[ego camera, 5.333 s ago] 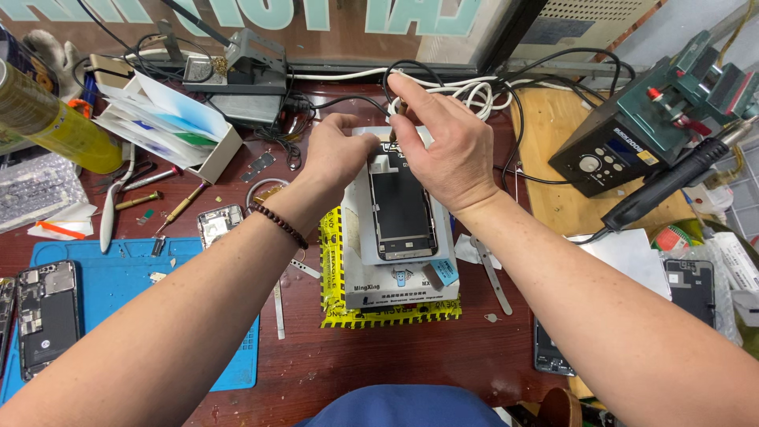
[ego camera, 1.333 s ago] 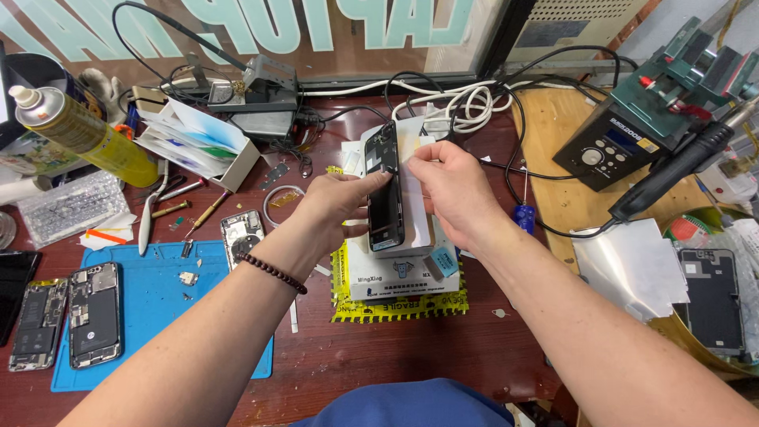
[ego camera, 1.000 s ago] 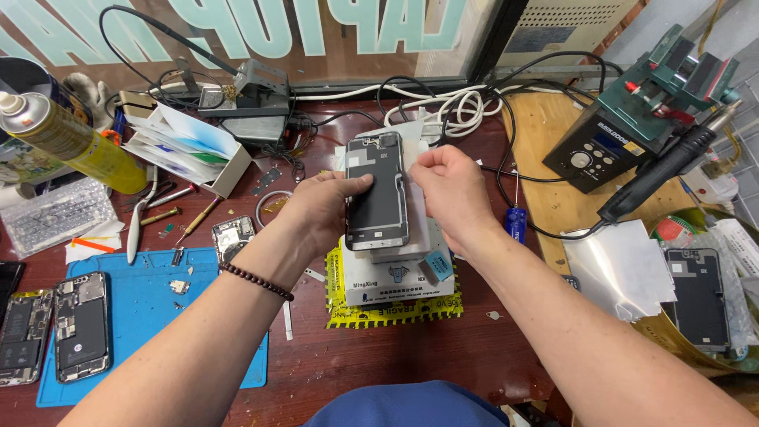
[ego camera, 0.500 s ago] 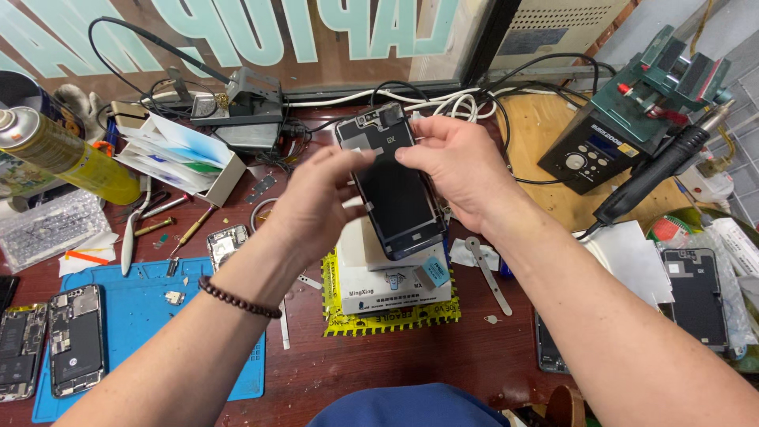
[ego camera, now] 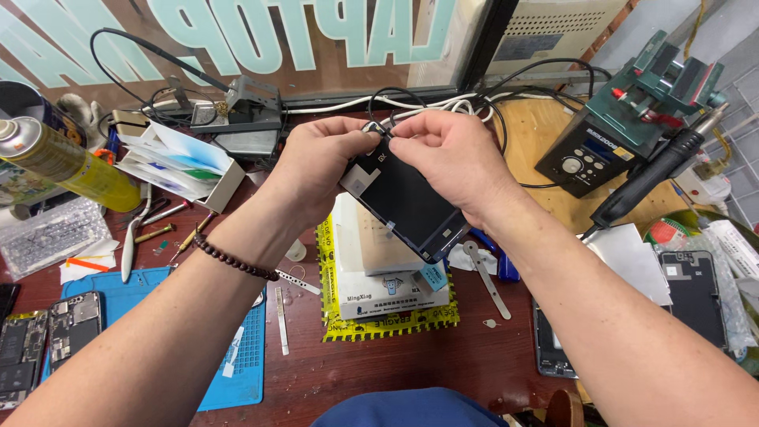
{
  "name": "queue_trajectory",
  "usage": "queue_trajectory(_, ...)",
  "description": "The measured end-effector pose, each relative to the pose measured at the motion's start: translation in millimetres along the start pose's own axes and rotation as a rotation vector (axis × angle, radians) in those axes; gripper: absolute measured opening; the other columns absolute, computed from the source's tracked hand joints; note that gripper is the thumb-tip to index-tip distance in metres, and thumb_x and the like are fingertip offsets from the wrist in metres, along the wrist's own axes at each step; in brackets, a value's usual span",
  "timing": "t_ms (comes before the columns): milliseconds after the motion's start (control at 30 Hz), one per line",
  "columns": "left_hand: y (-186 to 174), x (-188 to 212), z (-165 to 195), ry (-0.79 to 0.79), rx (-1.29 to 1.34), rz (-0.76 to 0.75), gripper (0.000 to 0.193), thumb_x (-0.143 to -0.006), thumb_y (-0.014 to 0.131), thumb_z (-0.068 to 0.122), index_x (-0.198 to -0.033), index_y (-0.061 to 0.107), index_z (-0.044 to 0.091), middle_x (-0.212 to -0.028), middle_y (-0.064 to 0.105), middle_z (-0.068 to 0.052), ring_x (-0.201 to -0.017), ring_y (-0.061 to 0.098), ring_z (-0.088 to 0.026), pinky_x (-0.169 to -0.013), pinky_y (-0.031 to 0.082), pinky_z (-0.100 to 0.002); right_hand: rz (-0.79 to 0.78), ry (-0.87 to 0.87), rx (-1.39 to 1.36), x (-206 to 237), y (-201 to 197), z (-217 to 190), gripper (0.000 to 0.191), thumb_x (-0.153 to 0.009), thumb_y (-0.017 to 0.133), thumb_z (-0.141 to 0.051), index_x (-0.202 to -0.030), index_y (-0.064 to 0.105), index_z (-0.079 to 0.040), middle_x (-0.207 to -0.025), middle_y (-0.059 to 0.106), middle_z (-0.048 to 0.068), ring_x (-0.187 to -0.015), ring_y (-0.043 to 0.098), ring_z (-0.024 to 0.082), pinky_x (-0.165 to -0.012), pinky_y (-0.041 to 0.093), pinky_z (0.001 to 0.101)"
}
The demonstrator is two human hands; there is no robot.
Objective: The person works on a disassembled smartphone held in a fixture on a cluttered repair bench. They use a pry tool around the frame, use a wrench-like tool on the edge, reposition the phone, and finally lift and open the phone's screen assembly to expose the internal components.
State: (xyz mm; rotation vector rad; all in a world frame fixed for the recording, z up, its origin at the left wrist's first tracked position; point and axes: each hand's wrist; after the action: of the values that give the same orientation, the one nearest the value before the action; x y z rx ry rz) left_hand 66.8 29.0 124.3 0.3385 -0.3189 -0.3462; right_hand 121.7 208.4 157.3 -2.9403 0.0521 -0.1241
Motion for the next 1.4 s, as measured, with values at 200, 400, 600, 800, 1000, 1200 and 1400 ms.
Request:
queue_trajectory(200, 2, 1, 0, 0.018, -0.066, 0.044, 0.006, -0.086, 0.072, 0.004, -0.090, 0.074, 0.002, -0.081, 0.074, -0.006, -0.065, 0.069, -0.014, -0.059, 0.057, -0.029, 0.037, 0.056, 0.122, 0, 2, 0, 0.019, -0.087, 0.072, -0.013, -0.104, 0.076, -0.006, -0.089, 0.077, 0.000, -0.077, 0.069, 0.004, -0.067, 0.057, 0.0221)
queue_trajectory(400, 1, 0, -4, 0.039, -0.068, -0.025, 0.006, -0.090, 0.071, 0.008, -0.086, 0.072, 0.002, -0.079, 0.073, -0.006, -0.065, 0.067, -0.013, -0.060, 0.056, -0.028, -0.012, 0.053, 0.145, 8, -6, -9, 0.032, -0.087, 0.072, -0.011, -0.119, 0.071, -0.006, -0.084, 0.075, 0.001, -0.073, 0.066, 0.006, -0.063, 0.054, 0.0236)
queue_trajectory(600, 6, -8, -16, -0.119, -0.042, 0.014, 0.003, -0.087, 0.071, 0.007, -0.085, 0.069, 0.005, -0.079, 0.072, -0.006, -0.064, 0.068, -0.015, -0.061, 0.059, -0.032, -0.153, 0.164, 0.184, 14, -21, -12, 0.064, -0.075, 0.075, -0.002, -0.137, 0.062, -0.011, -0.091, 0.071, 0.005, -0.077, 0.070, 0.012, -0.064, 0.059, 0.0273)
queue_trajectory(800, 15, -5, -38, -0.104, -0.122, 0.079, 0.007, -0.087, 0.072, 0.008, -0.089, 0.070, 0.001, -0.081, 0.073, -0.008, -0.065, 0.069, -0.017, -0.061, 0.060, -0.033, -0.203, 0.282, 0.121, 29, -30, 4, 0.067, -0.082, 0.075, -0.009, -0.146, 0.054, -0.014, -0.101, 0.074, 0.010, -0.085, 0.071, 0.014, -0.067, 0.059, 0.0262)
queue_trajectory(1000, 35, 6, -55, -0.045, -0.268, 0.135, 0.011, -0.086, 0.073, 0.007, -0.095, 0.071, 0.003, -0.083, 0.071, -0.005, -0.064, 0.064, -0.013, -0.057, 0.052, -0.029, -0.274, 0.338, -0.029, 43, -52, 26, 0.076, -0.075, 0.067, 0.006, -0.147, 0.052, -0.013, -0.095, 0.069, 0.007, -0.080, 0.070, 0.015, -0.064, 0.058, 0.0270)
queue_trajectory(1200, 48, 22, -46, 0.011, -0.271, 0.136, 0.016, -0.082, 0.074, 0.002, -0.097, 0.072, 0.003, -0.086, 0.073, -0.006, -0.067, 0.068, -0.013, -0.059, 0.056, -0.028, -0.385, 0.261, -0.233, 55, -76, 41, 0.074, -0.080, 0.063, 0.007, -0.151, 0.050, -0.006, -0.086, 0.064, 0.003, -0.078, 0.066, 0.010, -0.063, 0.056, 0.0229)
queue_trajectory(1400, 41, 51, -36, 0.025, -0.264, 0.253, 0.016, -0.081, 0.074, 0.000, -0.097, 0.069, 0.002, -0.087, 0.072, -0.006, -0.069, 0.068, -0.014, -0.060, 0.059, -0.030, -0.474, 0.306, -0.224, 65, -64, 37, 0.070, -0.080, 0.059, 0.009, -0.148, 0.050, -0.005, -0.098, 0.074, 0.011, -0.084, 0.072, 0.016, -0.070, 0.060, 0.0273)
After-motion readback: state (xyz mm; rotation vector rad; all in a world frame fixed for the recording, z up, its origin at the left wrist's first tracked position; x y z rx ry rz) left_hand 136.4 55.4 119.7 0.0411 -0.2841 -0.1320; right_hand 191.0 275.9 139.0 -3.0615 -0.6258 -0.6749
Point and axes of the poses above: each hand's wrist, its own x-axis away from the middle knuckle, its own y-axis out of the palm, z = x × y
